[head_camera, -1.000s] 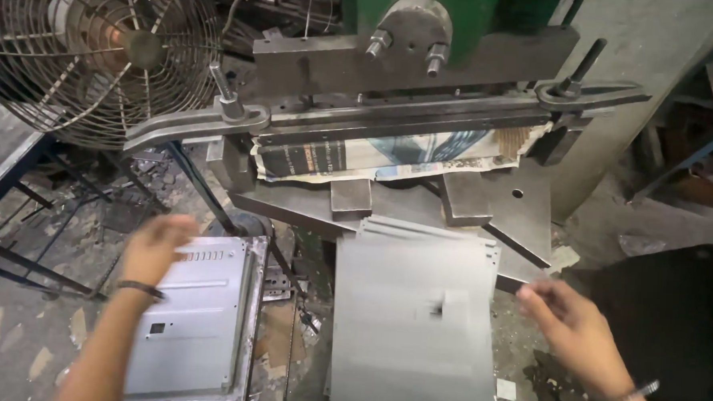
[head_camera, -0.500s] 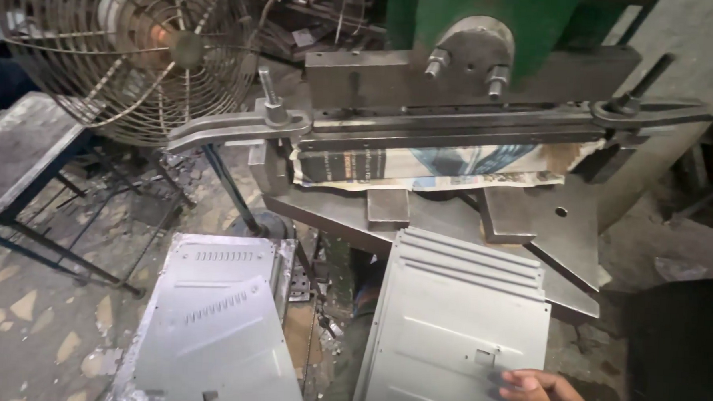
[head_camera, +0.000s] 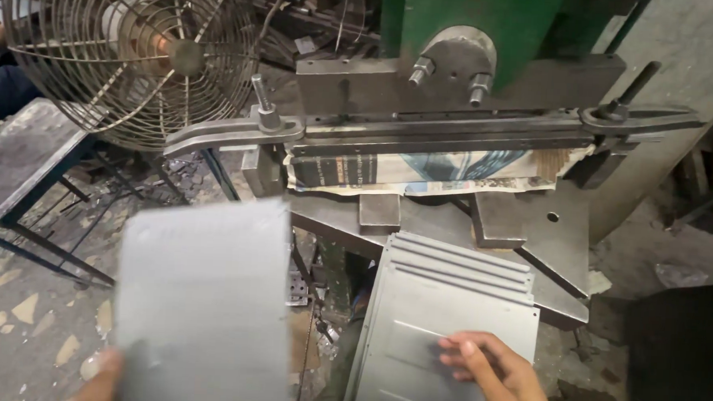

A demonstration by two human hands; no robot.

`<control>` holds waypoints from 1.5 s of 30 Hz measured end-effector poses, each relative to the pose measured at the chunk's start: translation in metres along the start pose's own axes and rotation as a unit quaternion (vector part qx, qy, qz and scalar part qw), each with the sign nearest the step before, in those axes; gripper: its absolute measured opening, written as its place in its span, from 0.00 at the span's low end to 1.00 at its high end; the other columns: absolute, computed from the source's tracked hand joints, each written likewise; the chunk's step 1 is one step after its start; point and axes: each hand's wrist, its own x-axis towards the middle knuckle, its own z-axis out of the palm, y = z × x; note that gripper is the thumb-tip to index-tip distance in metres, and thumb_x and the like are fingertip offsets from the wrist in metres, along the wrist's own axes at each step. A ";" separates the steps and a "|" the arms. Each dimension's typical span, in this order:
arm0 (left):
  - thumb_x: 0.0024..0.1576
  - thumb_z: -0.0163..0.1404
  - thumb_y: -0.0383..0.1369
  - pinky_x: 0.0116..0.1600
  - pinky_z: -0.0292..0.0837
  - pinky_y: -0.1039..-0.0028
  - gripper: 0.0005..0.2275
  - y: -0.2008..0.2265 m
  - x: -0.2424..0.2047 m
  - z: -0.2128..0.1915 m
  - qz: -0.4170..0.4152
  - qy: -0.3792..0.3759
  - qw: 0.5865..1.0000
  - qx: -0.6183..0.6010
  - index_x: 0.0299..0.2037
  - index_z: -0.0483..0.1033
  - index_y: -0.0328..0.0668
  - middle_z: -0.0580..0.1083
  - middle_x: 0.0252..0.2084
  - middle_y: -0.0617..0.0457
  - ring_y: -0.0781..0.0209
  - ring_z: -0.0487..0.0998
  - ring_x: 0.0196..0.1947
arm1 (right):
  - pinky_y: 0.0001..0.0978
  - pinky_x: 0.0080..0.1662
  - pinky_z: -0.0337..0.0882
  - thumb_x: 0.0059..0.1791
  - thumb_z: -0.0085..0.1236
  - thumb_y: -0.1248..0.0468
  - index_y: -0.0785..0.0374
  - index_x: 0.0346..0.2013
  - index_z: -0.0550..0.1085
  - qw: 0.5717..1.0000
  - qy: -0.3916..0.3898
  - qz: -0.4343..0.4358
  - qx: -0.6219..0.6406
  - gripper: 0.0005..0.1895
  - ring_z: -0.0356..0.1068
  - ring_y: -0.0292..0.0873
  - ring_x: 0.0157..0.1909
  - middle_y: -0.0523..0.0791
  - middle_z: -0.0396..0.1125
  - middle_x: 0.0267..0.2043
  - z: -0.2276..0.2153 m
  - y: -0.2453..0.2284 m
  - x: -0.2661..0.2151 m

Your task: Feeding and positioning metal plates into an industrial stamping machine for processing.

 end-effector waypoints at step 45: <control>0.64 0.46 0.41 0.54 0.68 0.75 0.19 0.510 0.401 -0.094 -0.224 -0.034 0.709 -0.668 0.56 0.75 0.32 0.78 0.48 0.51 0.67 0.73 0.47 | 0.32 0.41 0.73 0.49 0.63 0.64 0.69 0.41 0.76 0.989 0.132 -0.014 0.070 0.10 0.73 0.41 0.37 0.47 0.74 0.39 -0.075 -0.134 0.157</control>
